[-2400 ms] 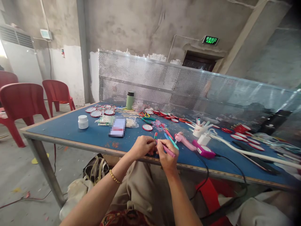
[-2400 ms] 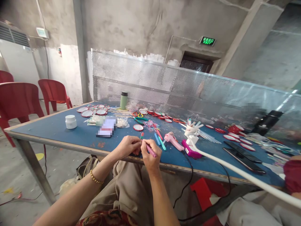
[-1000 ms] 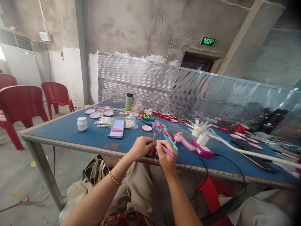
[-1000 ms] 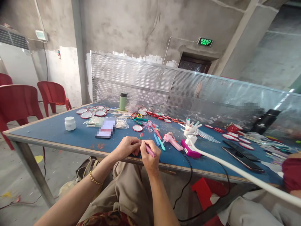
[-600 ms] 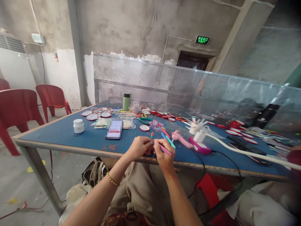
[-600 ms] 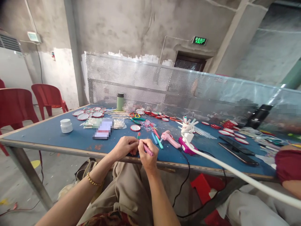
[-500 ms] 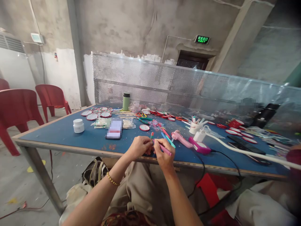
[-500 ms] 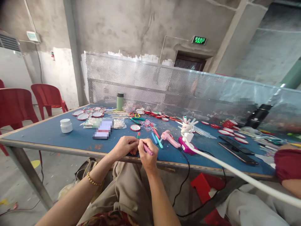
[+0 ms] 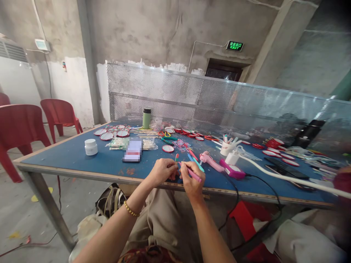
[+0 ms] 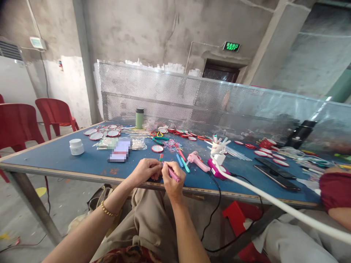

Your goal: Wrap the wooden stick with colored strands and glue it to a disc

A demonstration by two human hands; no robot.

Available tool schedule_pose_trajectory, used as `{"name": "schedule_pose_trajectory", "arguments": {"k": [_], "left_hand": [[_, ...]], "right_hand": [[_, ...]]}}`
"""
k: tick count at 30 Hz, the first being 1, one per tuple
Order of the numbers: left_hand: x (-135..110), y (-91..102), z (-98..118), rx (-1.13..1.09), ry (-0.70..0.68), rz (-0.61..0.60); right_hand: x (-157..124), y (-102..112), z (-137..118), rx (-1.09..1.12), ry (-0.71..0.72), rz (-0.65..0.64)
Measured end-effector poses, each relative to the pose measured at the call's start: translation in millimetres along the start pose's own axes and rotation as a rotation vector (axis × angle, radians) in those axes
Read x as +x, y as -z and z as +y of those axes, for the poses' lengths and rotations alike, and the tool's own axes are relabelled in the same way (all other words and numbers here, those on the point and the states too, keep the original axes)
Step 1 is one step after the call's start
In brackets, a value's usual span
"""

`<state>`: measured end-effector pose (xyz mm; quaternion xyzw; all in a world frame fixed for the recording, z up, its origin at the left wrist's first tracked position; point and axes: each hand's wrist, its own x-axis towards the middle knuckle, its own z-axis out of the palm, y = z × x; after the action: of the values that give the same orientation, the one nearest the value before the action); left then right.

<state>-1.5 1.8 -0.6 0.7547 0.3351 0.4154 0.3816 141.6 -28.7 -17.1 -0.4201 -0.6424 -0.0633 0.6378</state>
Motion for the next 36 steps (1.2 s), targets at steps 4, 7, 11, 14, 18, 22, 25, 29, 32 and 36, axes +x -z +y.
{"name": "schedule_pose_trajectory", "arguments": {"k": [4, 7, 11, 14, 18, 22, 25, 29, 32, 36], "left_hand": [[-0.2, -0.2, 0.3, -0.001, -0.002, 0.002], [-0.6, 0.0, 2.8, 0.006, -0.003, 0.003], [-1.1, 0.7, 5.0, 0.013, -0.009, 0.005], [-1.0, 1.1, 5.2, 0.025, -0.008, 0.005], [-0.5, 1.1, 3.8, 0.03, -0.005, 0.001], [-0.2, 0.6, 1.4, 0.021, -0.003, -0.001], [-0.2, 0.5, 0.6, 0.025, -0.007, 0.001], [-0.1, 0.4, 1.0, 0.025, 0.004, -0.002], [-0.1, 0.4, 1.5, 0.025, 0.01, -0.004], [-0.2, 0.7, 1.7, 0.037, -0.007, -0.002]], "right_hand": [[-0.5, 0.0, 0.1, -0.008, -0.007, 0.006], [-0.3, -0.5, 0.5, 0.003, 0.005, -0.001], [0.1, -0.9, 0.6, 0.011, 0.011, -0.009], [0.2, -0.5, 0.7, 0.009, 0.019, -0.019], [-0.3, -0.4, 1.4, 0.01, 0.008, -0.023], [-0.8, -0.9, 2.1, 0.006, -0.015, -0.021], [-0.8, -1.1, 2.3, 0.011, -0.013, -0.026], [-0.5, -1.2, 2.3, 0.005, -0.022, -0.04], [-0.2, -1.6, 2.7, 0.006, -0.021, -0.043], [0.1, -1.6, 2.9, 0.011, -0.005, -0.042]]}}
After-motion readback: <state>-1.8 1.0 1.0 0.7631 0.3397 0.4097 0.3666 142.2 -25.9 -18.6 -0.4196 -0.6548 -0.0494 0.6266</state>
